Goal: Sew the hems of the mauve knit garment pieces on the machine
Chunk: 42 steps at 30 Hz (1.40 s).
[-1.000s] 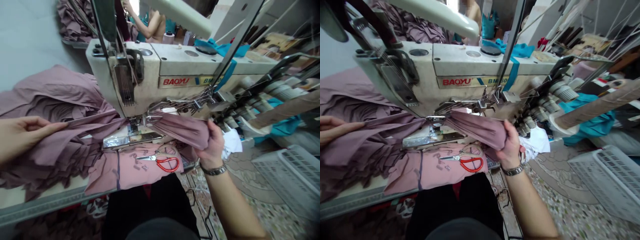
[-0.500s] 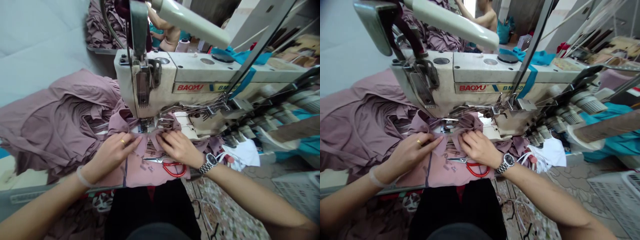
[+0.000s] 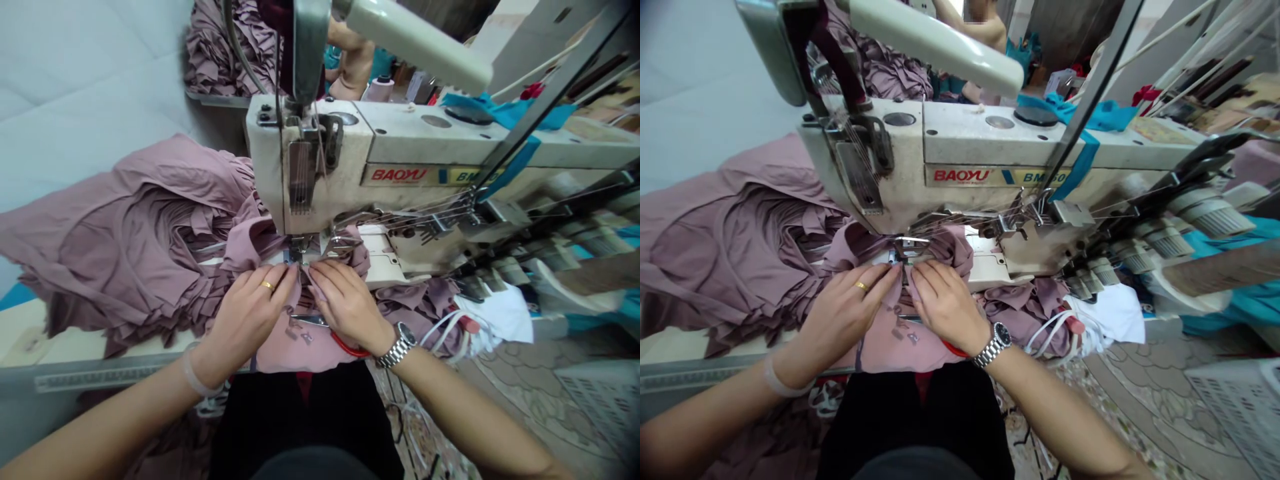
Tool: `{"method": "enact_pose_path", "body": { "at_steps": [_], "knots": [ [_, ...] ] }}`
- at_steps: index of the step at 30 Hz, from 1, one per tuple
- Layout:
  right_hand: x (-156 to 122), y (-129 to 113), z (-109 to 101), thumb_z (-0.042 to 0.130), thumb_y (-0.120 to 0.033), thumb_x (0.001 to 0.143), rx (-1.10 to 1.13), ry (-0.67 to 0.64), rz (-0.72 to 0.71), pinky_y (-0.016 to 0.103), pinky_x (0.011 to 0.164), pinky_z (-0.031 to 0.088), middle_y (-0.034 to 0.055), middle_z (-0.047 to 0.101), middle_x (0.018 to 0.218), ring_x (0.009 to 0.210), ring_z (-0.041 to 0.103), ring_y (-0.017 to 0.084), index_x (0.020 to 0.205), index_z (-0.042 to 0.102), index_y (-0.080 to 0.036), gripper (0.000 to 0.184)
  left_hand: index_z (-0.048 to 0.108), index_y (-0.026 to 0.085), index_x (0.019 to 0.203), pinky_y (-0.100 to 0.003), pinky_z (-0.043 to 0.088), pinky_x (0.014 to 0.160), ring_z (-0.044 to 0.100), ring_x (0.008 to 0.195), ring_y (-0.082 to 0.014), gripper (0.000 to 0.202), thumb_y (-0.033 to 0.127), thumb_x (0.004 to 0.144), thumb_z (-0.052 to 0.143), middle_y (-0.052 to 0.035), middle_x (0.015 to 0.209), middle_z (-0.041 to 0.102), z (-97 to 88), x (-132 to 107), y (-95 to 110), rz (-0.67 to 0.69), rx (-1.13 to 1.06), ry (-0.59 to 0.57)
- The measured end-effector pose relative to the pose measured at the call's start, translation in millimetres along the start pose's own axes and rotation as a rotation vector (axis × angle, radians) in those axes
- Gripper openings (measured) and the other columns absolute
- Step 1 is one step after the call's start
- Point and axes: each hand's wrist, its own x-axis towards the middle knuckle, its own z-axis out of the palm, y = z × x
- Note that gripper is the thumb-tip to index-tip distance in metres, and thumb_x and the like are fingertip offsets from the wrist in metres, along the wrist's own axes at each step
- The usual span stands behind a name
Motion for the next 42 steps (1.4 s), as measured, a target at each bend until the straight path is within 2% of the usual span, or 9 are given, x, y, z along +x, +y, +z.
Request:
{"method": "enact_pose_path", "body": {
  "at_steps": [3,10,18,27,34,39,42],
  "knots": [
    [3,-7,6,0.048,-0.015,0.093,0.047,0.011,0.094,0.043,0.105,0.046,0.0174,0.061,0.127,0.12,0.052,0.025,0.126,0.057,-0.003,0.036,0.057,0.015,0.132,-0.041,0.047,0.08,0.056,0.104,-0.0276,0.042,0.012,0.091,0.047,-0.0133,0.125,0.061,0.0,1,3,-0.052,0.027,0.006],
    [6,-14,6,0.045,-0.018,0.095,-0.133,-0.09,0.003,0.047,0.101,0.048,0.0194,0.057,0.133,0.122,0.051,0.031,0.13,0.055,-0.002,0.04,0.059,0.007,0.128,-0.038,0.044,0.088,0.054,0.111,-0.0251,0.04,0.008,0.092,0.042,-0.0147,0.13,0.058,3.1,-2,5,-0.017,-0.007,0.023],
    [7,-11,2,0.045,-0.02,0.096,-0.154,-0.124,-0.011,0.047,0.101,0.047,0.0192,0.056,0.134,0.123,0.05,0.031,0.13,0.055,-0.002,0.04,0.057,0.009,0.131,-0.039,0.043,0.088,0.055,0.11,-0.025,0.041,0.009,0.092,0.043,-0.0133,0.131,0.058,5.4,-1,5,-0.043,-0.024,0.025],
    [7,-9,2,0.047,-0.011,0.093,-0.154,-0.094,-0.059,0.044,0.103,0.044,0.0175,0.059,0.131,0.122,0.05,0.029,0.127,0.057,-0.002,0.037,0.056,0.01,0.131,-0.04,0.042,0.086,0.055,0.11,-0.0255,0.042,0.009,0.09,0.047,-0.0113,0.13,0.059,6.5,1,3,-0.054,-0.056,0.019],
    [15,-9,3,0.042,-0.028,0.099,-0.142,-0.158,0.023,0.044,0.098,0.044,0.0149,0.058,0.133,0.117,0.052,0.028,0.13,0.056,-0.005,0.041,0.055,0.008,0.131,-0.041,0.041,0.085,0.054,0.111,-0.0261,0.041,0.011,0.091,0.047,-0.0123,0.132,0.058,6.4,6,0,-0.05,-0.006,0.009],
    [18,-9,6,0.042,-0.029,0.099,-0.133,-0.137,0.047,0.044,0.095,0.043,0.0156,0.058,0.133,0.116,0.052,0.028,0.13,0.055,-0.005,0.042,0.054,0.008,0.131,-0.041,0.041,0.087,0.053,0.114,-0.0262,0.041,0.012,0.091,0.05,-0.0123,0.135,0.056,7.0,8,-2,-0.046,-0.016,-0.012],
    [16,-8,8,0.044,-0.026,0.097,-0.102,-0.102,0.043,0.044,0.095,0.043,0.0152,0.06,0.129,0.114,0.052,0.028,0.128,0.057,-0.006,0.039,0.057,0.009,0.127,-0.041,0.042,0.087,0.055,0.113,-0.0264,0.037,0.011,0.091,0.048,-0.0128,0.13,0.059,6.5,6,-6,-0.007,-0.043,0.016]
  ]
}}
